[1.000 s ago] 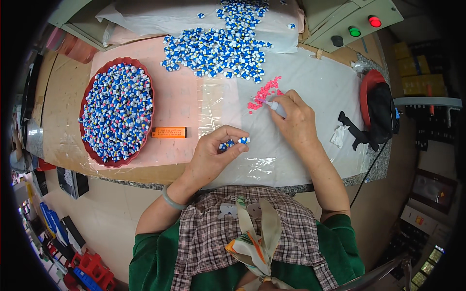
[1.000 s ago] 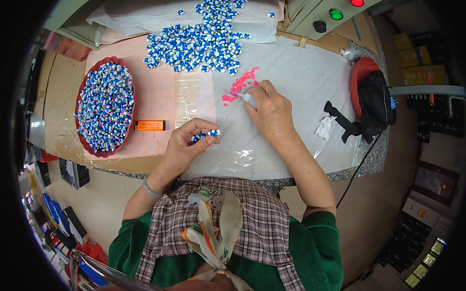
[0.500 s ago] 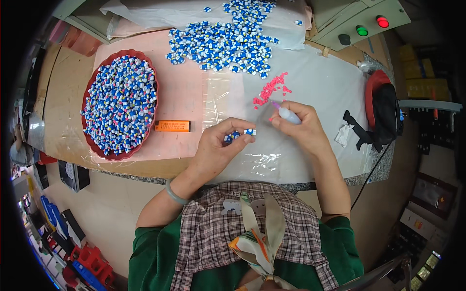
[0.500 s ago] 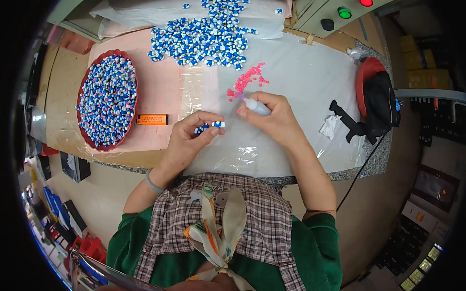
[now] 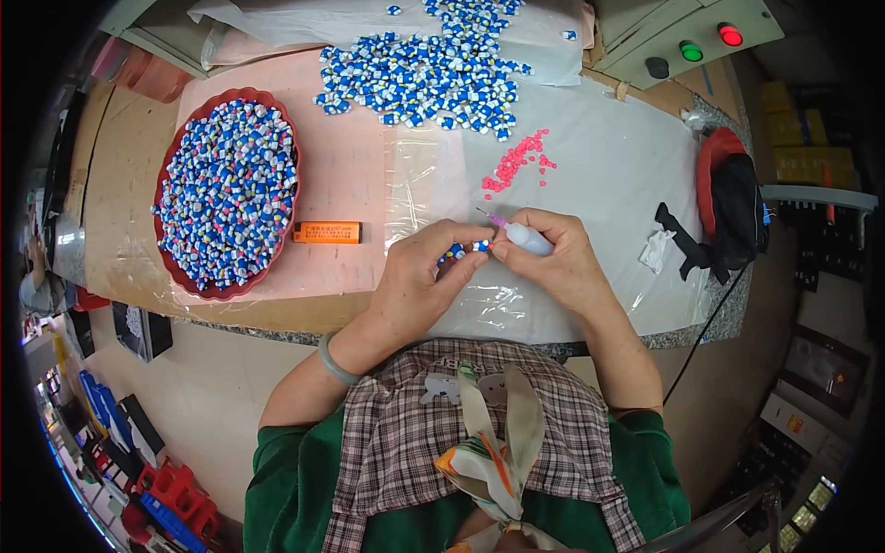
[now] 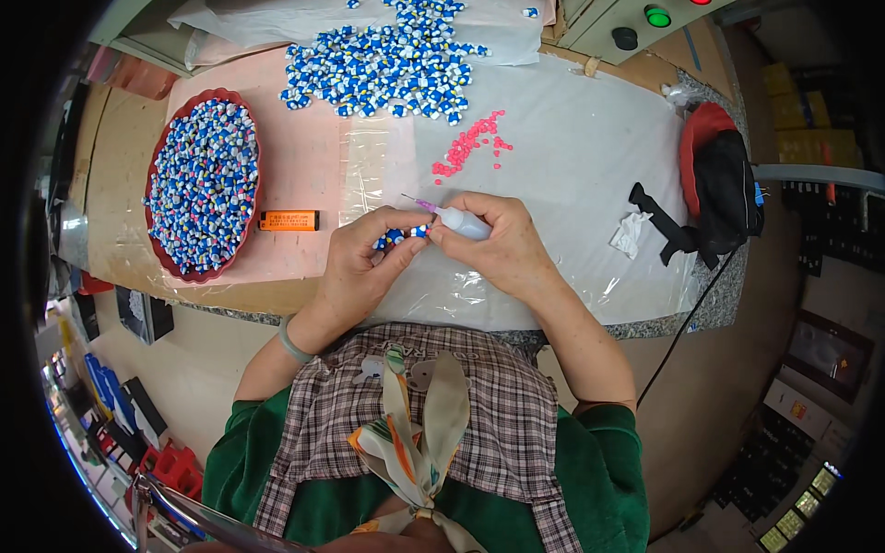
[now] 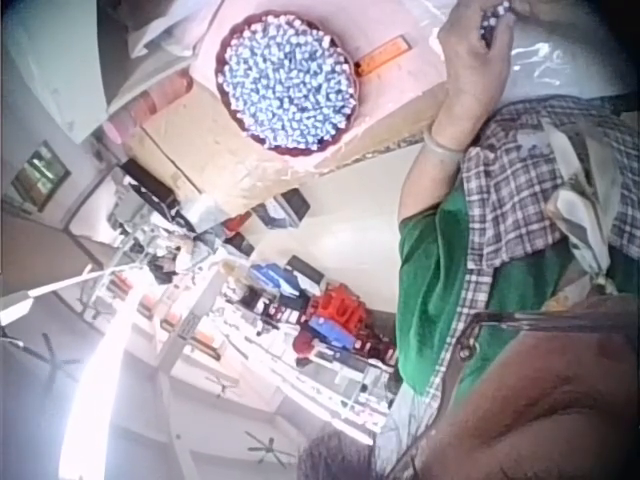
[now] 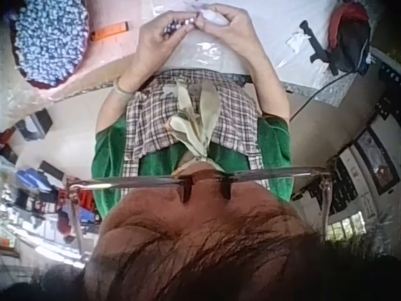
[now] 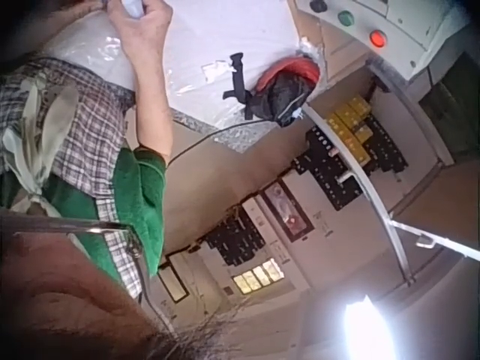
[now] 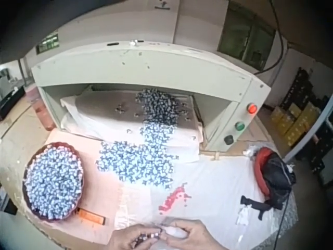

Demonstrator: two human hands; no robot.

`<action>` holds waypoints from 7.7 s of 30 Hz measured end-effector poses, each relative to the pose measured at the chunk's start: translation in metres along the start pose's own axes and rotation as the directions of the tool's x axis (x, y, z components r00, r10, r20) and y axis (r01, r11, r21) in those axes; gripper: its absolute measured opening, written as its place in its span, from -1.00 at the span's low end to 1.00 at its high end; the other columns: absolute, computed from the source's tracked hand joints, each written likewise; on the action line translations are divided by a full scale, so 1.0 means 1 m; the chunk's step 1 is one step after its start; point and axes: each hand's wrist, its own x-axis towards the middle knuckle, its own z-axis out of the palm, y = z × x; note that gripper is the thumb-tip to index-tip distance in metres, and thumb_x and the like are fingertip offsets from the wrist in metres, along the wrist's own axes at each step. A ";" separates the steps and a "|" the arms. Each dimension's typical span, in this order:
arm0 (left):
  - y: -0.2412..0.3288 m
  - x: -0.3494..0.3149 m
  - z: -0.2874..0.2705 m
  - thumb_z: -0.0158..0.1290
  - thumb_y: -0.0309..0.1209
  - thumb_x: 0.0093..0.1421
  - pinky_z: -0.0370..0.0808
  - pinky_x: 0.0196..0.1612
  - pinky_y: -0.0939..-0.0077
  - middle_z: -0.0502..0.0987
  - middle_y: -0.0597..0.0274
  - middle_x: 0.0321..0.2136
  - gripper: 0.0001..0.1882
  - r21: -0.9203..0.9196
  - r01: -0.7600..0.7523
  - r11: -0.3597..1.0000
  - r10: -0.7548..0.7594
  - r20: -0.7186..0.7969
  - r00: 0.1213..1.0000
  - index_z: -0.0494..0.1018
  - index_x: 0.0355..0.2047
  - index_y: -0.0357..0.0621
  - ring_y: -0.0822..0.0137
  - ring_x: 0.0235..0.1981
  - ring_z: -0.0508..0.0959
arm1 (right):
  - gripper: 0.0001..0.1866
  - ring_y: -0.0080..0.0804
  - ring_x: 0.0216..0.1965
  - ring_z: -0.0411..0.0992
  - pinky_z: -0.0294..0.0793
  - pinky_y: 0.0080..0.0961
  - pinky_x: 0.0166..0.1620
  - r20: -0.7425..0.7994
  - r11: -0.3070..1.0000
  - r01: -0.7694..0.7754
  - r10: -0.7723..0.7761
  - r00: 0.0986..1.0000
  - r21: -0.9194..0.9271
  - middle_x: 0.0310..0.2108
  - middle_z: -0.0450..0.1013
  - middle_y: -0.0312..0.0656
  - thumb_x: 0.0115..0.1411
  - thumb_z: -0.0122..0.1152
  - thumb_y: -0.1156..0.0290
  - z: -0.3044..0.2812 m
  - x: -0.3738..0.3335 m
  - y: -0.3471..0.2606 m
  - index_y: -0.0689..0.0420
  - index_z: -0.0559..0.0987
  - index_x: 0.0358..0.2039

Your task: Applying glue to small blue components at a factory assembly workstation.

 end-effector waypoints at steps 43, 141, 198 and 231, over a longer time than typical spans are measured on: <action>-0.018 0.128 0.008 0.03 -0.56 0.11 0.48 -0.38 0.18 0.46 -0.03 -0.42 -0.83 0.670 -0.508 0.542 0.450 0.279 0.848 0.43 -0.25 -0.21 -0.01 -0.43 0.53 | -0.81 -0.62 -0.38 0.38 0.40 -0.57 -0.27 -0.223 0.956 0.258 -0.284 0.932 -0.141 -0.46 0.47 -0.25 0.09 0.34 0.42 -0.013 0.011 0.051 0.22 0.53 -0.35; -0.013 -0.003 -0.011 0.16 -0.55 0.13 0.41 -0.37 0.70 0.55 0.30 -0.40 -0.79 -0.197 0.088 0.976 -0.094 -0.025 0.995 0.54 -0.19 -0.21 0.59 -0.41 0.47 | -0.58 -0.37 -0.43 0.52 0.48 -0.58 -0.46 -0.157 0.631 0.547 -0.721 0.675 -0.550 -0.31 0.53 -0.03 0.03 0.39 0.49 -0.008 -0.020 -0.008 0.30 0.47 -0.10; -0.004 -0.007 -0.010 0.15 -0.57 0.10 0.51 -0.35 0.50 0.56 0.10 -0.38 -0.78 0.024 -0.053 0.998 0.054 -0.015 0.998 0.52 -0.21 -0.23 0.23 -0.41 0.59 | -0.77 -0.59 -0.45 0.44 0.46 -0.66 -0.37 0.020 0.981 0.076 -0.081 0.997 0.178 -0.39 0.48 -0.21 0.13 0.17 0.68 0.012 -0.004 0.004 0.28 0.46 -0.18; 0.031 0.002 -0.160 0.03 -0.67 0.11 0.47 -0.21 0.30 0.51 0.02 -0.31 -0.79 0.743 -0.061 0.667 0.431 -0.317 0.845 0.46 -0.22 -0.26 0.04 -0.30 0.54 | -0.73 -0.62 -0.45 0.37 0.37 -0.66 -0.34 -0.172 0.866 0.313 -0.403 0.899 -0.389 -0.47 0.45 -0.29 0.05 0.30 0.60 0.009 -0.001 0.014 0.22 0.48 -0.21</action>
